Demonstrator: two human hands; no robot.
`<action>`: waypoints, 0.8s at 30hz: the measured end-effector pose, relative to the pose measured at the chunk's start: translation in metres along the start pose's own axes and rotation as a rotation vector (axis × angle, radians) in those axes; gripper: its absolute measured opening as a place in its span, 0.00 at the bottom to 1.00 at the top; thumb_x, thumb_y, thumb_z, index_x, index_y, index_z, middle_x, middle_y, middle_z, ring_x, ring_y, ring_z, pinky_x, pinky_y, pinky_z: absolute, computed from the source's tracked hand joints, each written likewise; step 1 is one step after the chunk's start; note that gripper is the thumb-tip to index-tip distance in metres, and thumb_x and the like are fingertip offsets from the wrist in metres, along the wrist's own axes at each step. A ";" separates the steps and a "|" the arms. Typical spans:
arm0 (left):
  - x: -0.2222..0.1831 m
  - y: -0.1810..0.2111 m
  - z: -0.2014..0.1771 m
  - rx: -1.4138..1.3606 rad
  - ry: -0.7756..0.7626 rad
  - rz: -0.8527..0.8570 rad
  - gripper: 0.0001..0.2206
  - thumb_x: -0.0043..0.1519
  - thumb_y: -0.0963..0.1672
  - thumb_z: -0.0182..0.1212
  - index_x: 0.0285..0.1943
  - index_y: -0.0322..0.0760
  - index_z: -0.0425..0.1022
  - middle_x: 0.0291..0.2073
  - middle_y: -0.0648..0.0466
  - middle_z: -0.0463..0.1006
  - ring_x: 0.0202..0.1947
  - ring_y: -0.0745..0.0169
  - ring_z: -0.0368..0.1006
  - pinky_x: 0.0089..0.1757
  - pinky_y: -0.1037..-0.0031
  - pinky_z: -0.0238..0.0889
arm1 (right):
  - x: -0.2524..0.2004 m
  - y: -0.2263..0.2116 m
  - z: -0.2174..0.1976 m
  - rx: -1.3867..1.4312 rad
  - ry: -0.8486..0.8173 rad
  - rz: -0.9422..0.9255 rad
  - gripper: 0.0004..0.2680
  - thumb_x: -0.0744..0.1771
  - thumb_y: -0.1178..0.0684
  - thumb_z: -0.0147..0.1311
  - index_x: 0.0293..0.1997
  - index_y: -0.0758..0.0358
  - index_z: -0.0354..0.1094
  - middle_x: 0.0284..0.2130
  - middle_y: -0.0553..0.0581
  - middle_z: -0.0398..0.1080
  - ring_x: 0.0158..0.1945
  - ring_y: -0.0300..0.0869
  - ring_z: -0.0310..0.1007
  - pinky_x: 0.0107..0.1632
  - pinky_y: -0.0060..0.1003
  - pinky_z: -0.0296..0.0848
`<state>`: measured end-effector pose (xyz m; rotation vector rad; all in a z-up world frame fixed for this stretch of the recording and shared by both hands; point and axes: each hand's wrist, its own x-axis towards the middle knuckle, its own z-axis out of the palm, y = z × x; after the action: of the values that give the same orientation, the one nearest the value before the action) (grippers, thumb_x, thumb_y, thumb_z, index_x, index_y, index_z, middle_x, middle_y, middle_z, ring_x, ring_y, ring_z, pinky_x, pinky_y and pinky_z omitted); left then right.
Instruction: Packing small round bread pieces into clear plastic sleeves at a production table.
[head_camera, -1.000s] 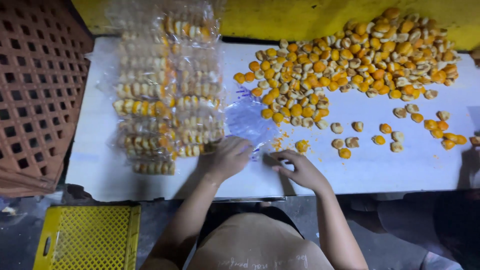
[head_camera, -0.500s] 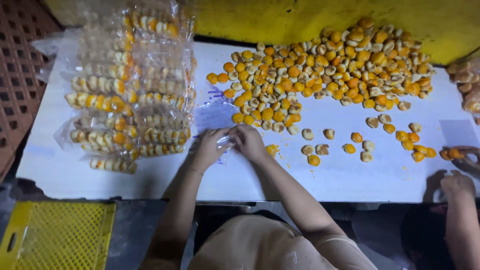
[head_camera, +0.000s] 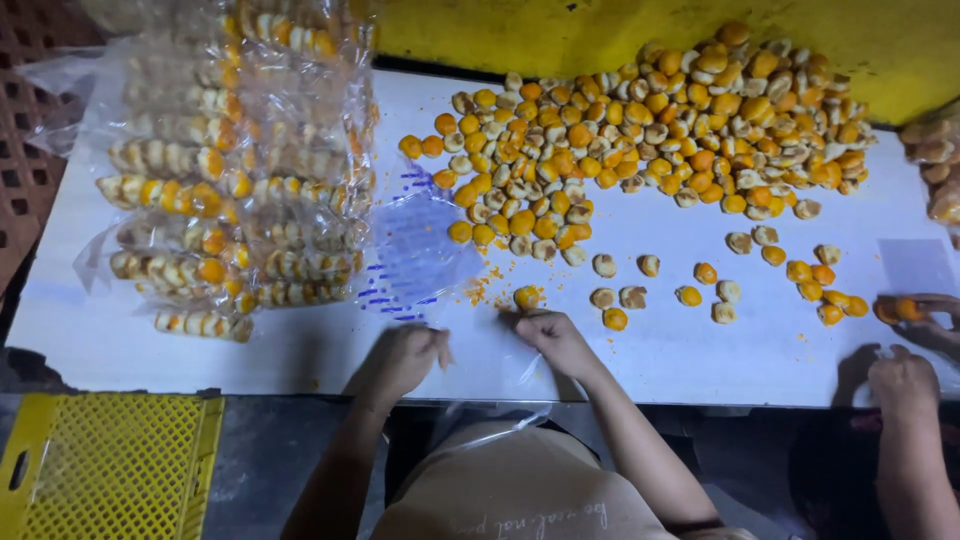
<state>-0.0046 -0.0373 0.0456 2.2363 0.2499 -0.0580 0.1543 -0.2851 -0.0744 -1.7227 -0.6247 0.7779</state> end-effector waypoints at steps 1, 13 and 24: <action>0.002 -0.014 0.007 0.001 -0.011 0.006 0.09 0.64 0.40 0.55 0.32 0.39 0.80 0.21 0.48 0.82 0.27 0.43 0.79 0.37 0.58 0.71 | -0.004 -0.025 0.006 0.003 0.011 0.004 0.17 0.69 0.50 0.59 0.17 0.61 0.67 0.17 0.54 0.62 0.27 0.43 0.62 0.36 0.39 0.64; 0.001 -0.034 -0.041 0.057 -0.028 -0.183 0.16 0.61 0.38 0.55 0.48 0.52 0.87 0.36 0.58 0.87 0.25 0.67 0.77 0.32 0.76 0.70 | -0.015 -0.003 -0.024 -0.531 1.039 0.033 0.12 0.64 0.49 0.67 0.47 0.56 0.70 0.39 0.67 0.75 0.46 0.66 0.74 0.48 0.58 0.72; 0.006 -0.077 -0.048 -0.401 -0.219 -0.161 0.17 0.58 0.34 0.48 0.45 0.32 0.86 0.47 0.43 0.85 0.20 0.61 0.77 0.29 0.73 0.75 | 0.050 0.024 -0.072 -0.912 1.012 -0.007 0.19 0.59 0.60 0.62 0.52 0.60 0.62 0.63 0.54 0.63 0.47 0.61 0.77 0.50 0.53 0.81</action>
<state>-0.0164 0.0475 0.0158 1.7918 0.2924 -0.3107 0.2423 -0.2991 -0.0934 -2.5871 -0.2474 -0.5407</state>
